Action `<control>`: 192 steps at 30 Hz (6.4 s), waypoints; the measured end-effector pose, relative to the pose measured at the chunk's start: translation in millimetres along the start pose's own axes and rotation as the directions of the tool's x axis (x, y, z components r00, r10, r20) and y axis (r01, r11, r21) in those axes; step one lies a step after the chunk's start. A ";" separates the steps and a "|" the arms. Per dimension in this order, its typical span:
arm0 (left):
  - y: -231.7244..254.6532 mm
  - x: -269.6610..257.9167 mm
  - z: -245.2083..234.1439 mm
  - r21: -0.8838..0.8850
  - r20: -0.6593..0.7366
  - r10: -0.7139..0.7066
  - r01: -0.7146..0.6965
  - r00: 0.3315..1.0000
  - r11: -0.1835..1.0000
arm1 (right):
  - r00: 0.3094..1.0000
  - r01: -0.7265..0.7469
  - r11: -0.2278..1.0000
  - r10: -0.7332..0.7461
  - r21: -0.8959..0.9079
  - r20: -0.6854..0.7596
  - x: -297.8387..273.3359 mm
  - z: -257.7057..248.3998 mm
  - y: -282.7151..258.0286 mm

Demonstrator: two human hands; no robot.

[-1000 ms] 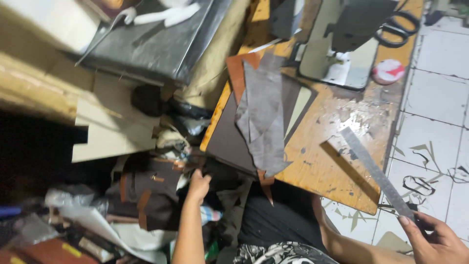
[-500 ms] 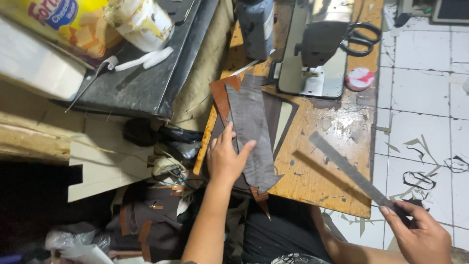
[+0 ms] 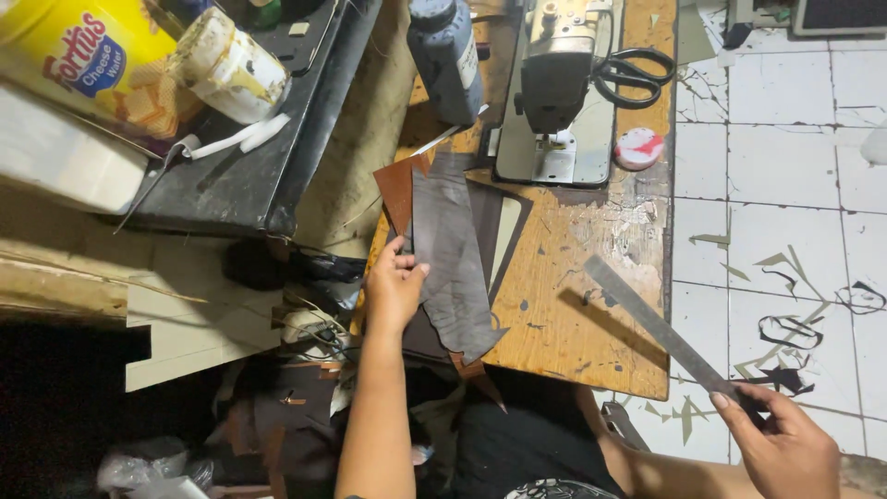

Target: Measuring and marking leather pieces with a ruler and pen on a workshop table

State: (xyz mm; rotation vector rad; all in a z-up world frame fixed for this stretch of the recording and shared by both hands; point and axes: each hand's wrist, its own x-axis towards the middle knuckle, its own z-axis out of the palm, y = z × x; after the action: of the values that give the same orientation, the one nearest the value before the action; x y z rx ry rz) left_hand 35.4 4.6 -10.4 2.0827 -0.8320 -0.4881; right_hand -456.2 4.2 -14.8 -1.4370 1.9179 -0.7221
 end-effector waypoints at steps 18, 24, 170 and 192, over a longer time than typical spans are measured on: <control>138.4 -84.1 -8.1 -0.535 0.519 0.450 -0.133 0.727 0.834 | 0.993 -0.101 0.994 0.104 0.051 -0.059 10.0 1.5 -2.6; 101.8 -77.3 42.8 0.161 0.611 0.222 -0.394 0.760 0.905 | 0.984 -0.084 0.996 0.089 0.038 -0.154 8.8 -7.8 14.9; 77.2 -160.9 110.1 0.312 0.368 0.683 -0.776 0.631 0.548 | 0.929 0.295 0.678 -0.038 -0.674 0.369 117.7 -16.0 -55.5; 73.6 -161.8 117.0 0.291 0.297 0.717 -0.775 0.630 0.560 | 0.790 0.396 0.865 -0.492 0.307 0.366 76.9 31.1 -132.1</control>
State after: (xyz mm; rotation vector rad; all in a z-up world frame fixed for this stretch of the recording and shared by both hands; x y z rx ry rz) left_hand -176.7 21.6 -11.7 1.7832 -1.9298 0.0264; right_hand -366.6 -105.6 50.5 -1.7580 1.1268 -0.7148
